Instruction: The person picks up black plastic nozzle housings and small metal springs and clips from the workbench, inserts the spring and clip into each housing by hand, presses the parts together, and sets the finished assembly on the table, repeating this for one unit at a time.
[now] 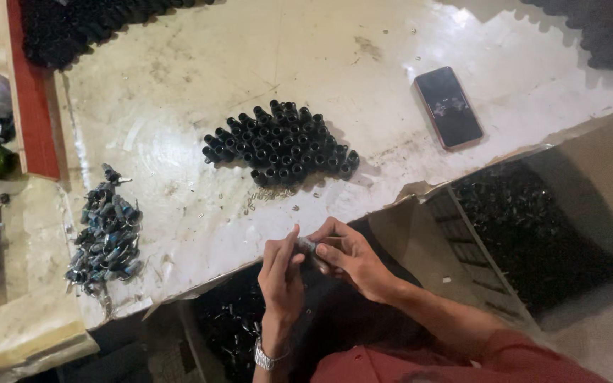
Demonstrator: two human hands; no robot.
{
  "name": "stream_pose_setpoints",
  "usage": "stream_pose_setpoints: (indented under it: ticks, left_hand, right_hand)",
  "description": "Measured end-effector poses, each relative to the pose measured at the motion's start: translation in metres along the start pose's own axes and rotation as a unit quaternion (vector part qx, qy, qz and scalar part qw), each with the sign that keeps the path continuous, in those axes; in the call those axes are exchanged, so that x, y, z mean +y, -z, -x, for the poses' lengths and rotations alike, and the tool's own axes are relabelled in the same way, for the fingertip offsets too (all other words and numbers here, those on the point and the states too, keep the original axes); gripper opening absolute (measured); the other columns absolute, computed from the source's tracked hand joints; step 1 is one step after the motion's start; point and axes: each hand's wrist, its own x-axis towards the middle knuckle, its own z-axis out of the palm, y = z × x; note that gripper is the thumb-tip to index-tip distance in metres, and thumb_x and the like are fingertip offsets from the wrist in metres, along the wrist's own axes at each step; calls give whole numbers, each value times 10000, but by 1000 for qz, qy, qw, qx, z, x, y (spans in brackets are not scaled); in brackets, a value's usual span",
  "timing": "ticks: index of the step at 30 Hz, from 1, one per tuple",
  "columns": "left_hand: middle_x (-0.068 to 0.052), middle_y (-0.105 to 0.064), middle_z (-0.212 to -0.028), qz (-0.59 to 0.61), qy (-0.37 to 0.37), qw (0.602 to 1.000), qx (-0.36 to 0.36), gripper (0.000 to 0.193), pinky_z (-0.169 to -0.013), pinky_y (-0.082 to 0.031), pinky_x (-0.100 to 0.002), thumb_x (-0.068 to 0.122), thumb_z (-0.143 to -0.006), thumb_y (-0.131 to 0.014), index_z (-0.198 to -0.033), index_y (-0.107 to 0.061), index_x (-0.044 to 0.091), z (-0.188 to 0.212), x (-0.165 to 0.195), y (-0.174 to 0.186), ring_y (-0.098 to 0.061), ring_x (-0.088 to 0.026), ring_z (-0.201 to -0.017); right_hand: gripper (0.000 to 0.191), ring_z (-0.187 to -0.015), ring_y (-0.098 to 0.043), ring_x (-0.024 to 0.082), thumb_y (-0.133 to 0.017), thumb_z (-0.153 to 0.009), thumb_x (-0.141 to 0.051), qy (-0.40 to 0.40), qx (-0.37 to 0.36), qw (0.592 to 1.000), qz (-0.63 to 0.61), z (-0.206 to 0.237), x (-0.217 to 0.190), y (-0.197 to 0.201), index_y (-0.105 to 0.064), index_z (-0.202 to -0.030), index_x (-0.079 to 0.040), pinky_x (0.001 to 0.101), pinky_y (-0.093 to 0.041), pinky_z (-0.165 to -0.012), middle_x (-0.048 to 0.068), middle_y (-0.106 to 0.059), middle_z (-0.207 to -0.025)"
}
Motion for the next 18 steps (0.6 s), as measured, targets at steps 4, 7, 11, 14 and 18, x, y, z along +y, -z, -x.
stream_pose_setpoints:
  ticks: [4,7,11,14,18]
  left_hand:
    - [-163,-647,-1067,-8,-53,995,-82,585,-868,-534,-379,-138,-822,-532,-1404,-566,-81,5,-3,28,-599,-315,-941]
    - [-142,-633,-1029,-58,-125,982,-130,365,-926,-452,-436,-56,-891,-584,-1248,-540,8,5,-8,37,-590,-330,-939]
    - [-116,-615,-925,-13,16,977,-210,706,-1003,-445,-393,-5,-1003,-560,-1570,-148,-89,21,-16,33,-601,-262,-892]
    - [-85,-611,-930,202,130,960,-142,879,-873,-465,-300,21,-1012,-563,-1616,75,13,48,-24,47,-576,-173,-865]
    - [-41,-606,-810,298,326,884,-154,873,-658,-429,-272,-11,-930,-640,-1672,-200,124,65,-54,116,-507,-109,-716]
  right_hand:
    - [53,-742,-555,94,-591,-1045,-73,105,-46,942,315,-5,-3,2,-544,-1038,-49,283,-494,-647,25,-587,-846]
    - [72,-776,-606,201,-516,-1097,-66,343,-223,651,640,-10,-2,17,-498,-1166,-75,341,-490,-665,60,-563,-914]
    - [192,-670,-510,165,-598,-1060,-94,112,-48,950,286,3,39,5,-430,-1139,-43,311,-430,-541,53,-492,-797]
    - [308,-677,-527,188,-650,-1091,-226,-96,-53,984,139,4,39,-1,-403,-1164,-56,338,-409,-586,58,-512,-763]
    - [515,-927,-667,289,-563,-1015,-501,171,-85,758,623,-30,0,0,-498,-1325,-95,431,-564,-808,149,-689,-1023]
